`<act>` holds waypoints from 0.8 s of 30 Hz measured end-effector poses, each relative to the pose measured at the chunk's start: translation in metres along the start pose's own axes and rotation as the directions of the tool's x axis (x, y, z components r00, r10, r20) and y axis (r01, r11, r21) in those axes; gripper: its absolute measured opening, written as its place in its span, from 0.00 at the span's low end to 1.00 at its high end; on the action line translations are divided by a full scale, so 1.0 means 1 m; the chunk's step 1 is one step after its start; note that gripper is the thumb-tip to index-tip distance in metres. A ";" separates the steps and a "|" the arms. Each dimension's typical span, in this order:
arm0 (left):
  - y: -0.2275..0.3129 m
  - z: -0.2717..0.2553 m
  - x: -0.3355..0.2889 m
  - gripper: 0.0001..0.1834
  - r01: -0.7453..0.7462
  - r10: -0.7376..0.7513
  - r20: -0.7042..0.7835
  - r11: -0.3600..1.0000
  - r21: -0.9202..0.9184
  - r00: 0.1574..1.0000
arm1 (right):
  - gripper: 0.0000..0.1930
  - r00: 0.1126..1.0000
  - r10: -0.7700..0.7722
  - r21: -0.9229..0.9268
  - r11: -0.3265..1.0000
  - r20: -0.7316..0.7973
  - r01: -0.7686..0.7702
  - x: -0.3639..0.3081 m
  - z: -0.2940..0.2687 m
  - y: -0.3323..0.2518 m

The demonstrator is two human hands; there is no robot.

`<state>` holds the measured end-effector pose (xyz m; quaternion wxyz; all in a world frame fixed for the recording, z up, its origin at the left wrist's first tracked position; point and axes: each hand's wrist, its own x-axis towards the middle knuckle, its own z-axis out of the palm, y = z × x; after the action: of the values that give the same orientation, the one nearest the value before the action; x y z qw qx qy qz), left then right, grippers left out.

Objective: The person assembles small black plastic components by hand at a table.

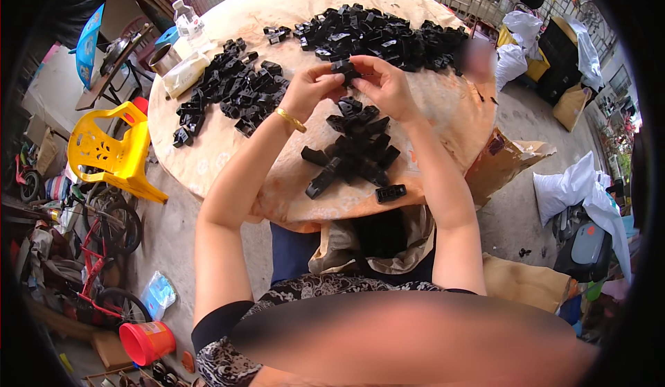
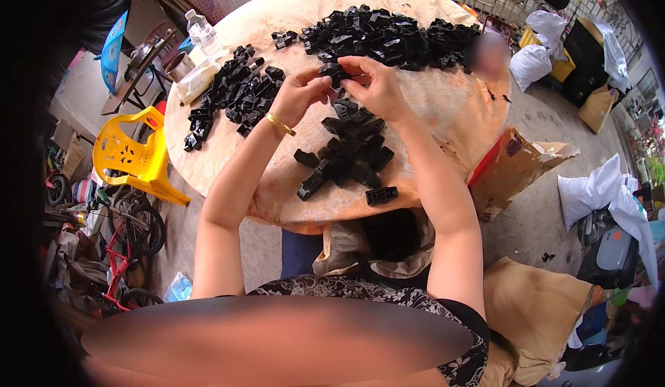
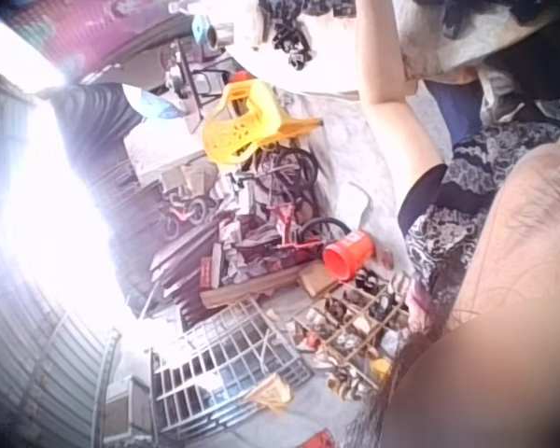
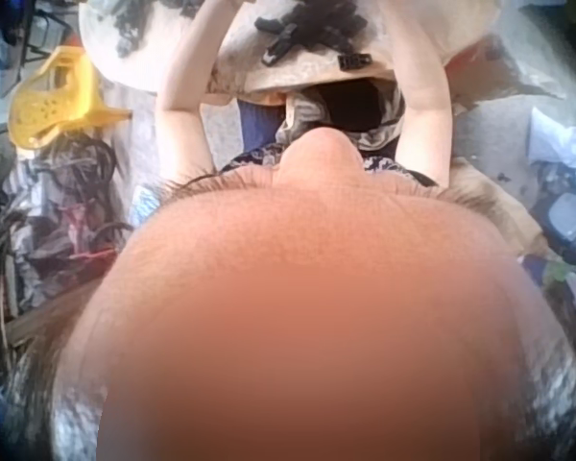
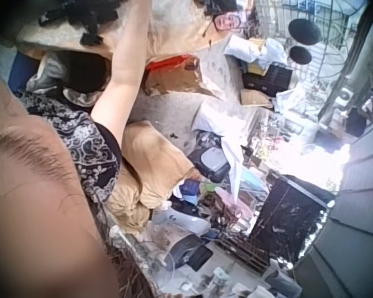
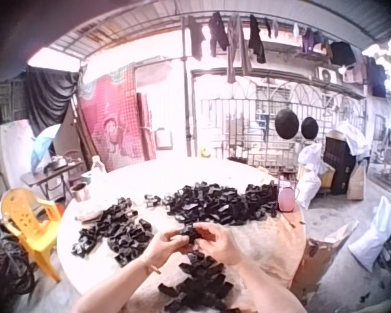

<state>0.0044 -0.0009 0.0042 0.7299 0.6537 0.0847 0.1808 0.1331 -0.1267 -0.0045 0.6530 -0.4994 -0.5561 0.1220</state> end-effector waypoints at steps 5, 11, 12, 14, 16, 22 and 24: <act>0.000 0.007 -0.005 0.17 -0.192 0.214 -0.143 0.969 0.157 0.966 | 0.18 0.990 -0.134 -0.308 0.945 -0.053 0.112 -0.002 0.015 -0.013; -0.007 0.010 -0.009 0.20 -0.182 0.200 -0.214 0.978 0.098 0.956 | 0.19 0.919 -0.394 -0.539 0.769 0.025 0.345 -0.002 0.023 -0.016; -0.002 0.012 -0.009 0.19 -0.205 0.203 -0.187 0.979 0.006 0.961 | 0.20 0.945 -0.327 -0.490 0.829 -0.034 0.269 -0.001 0.022 -0.013; 0.001 0.012 -0.008 0.18 -0.222 0.221 -0.144 0.975 0.009 0.964 | 0.21 0.976 -0.182 -0.375 0.919 -0.119 0.125 -0.001 0.020 -0.010; 0.002 0.009 -0.008 0.17 -0.228 0.233 -0.087 0.972 0.062 0.969 | 0.26 0.992 0.074 -0.161 0.983 -0.103 -0.091 0.000 0.014 -0.004; 0.015 -0.012 -0.005 0.13 -0.037 0.001 0.084 0.905 0.424 0.996 | 0.20 0.937 0.311 -0.294 0.921 0.161 -0.255 0.000 -0.021 0.003; 0.014 -0.020 -0.006 0.13 0.004 -0.161 0.133 0.650 0.760 0.978 | 0.14 0.890 0.445 -0.512 0.789 0.099 -0.338 -0.003 -0.019 0.008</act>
<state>-0.0101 0.0166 0.0147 0.4036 0.9074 0.1125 0.0332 0.1519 -0.1349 -0.0102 0.4042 -0.7345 -0.5192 0.1662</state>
